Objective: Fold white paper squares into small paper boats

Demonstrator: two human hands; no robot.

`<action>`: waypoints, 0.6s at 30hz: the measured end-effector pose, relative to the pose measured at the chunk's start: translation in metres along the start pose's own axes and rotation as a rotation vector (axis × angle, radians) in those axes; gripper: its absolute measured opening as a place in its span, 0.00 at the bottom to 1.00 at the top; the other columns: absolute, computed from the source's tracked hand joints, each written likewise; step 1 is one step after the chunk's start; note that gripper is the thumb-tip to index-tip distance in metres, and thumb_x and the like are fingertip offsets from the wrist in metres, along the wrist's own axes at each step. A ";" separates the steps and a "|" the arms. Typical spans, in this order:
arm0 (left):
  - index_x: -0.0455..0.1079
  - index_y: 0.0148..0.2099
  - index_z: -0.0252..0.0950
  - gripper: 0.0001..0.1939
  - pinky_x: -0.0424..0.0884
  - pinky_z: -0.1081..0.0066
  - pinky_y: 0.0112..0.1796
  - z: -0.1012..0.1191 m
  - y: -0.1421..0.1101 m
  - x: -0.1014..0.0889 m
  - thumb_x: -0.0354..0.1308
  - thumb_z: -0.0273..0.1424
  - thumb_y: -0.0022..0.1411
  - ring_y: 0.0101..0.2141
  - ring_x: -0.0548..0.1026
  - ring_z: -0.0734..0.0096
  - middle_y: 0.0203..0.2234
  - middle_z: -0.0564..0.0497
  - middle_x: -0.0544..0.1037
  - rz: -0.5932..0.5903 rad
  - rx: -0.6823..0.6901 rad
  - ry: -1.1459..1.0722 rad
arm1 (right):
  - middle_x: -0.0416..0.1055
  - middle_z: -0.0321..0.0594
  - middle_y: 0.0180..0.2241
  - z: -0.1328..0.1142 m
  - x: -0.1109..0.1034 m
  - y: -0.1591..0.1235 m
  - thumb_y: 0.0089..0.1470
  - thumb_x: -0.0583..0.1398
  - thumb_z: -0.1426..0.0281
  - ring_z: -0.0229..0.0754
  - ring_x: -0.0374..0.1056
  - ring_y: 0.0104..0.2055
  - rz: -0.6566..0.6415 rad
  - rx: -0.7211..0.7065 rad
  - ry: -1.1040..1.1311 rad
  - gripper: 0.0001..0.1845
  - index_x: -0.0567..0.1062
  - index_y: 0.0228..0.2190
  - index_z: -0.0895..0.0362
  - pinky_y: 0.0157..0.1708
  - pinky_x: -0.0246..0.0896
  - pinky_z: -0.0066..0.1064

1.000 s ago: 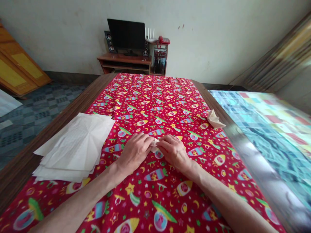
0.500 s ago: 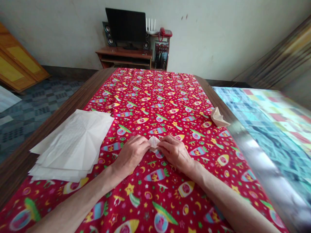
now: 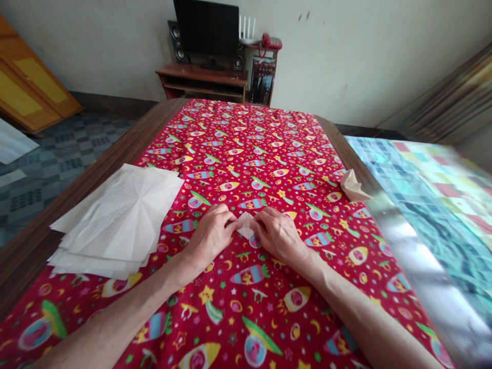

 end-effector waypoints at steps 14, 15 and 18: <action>0.65 0.27 0.37 0.11 0.61 0.72 0.29 -0.001 0.009 0.002 0.62 0.32 0.57 0.26 0.69 0.72 0.24 0.55 0.70 -0.116 -0.036 0.066 | 0.72 0.37 0.26 0.018 0.010 0.013 0.58 0.58 0.68 0.35 0.65 0.28 -0.131 0.002 0.119 0.08 0.73 0.29 0.57 0.28 0.51 0.26; 0.65 0.27 0.37 0.11 0.61 0.72 0.29 -0.001 0.010 0.001 0.62 0.32 0.57 0.26 0.69 0.72 0.24 0.55 0.70 -0.131 -0.058 0.071 | 0.72 0.37 0.26 0.018 0.010 0.013 0.58 0.58 0.68 0.35 0.65 0.27 -0.147 0.009 0.112 0.08 0.73 0.29 0.57 0.28 0.50 0.26; 0.65 0.25 0.36 0.13 0.59 0.72 0.29 -0.003 0.013 -0.002 0.63 0.35 0.56 0.25 0.69 0.73 0.23 0.55 0.70 -0.156 -0.130 0.093 | 0.71 0.36 0.24 0.015 0.007 0.014 0.59 0.58 0.69 0.34 0.63 0.26 -0.190 0.017 0.076 0.09 0.72 0.27 0.58 0.26 0.48 0.27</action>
Point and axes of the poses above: each hand's wrist, its own y-axis towards the middle knuckle, its own x-axis out of the palm, z = x × y, the point moved 6 cm from there along y, towards the middle knuckle
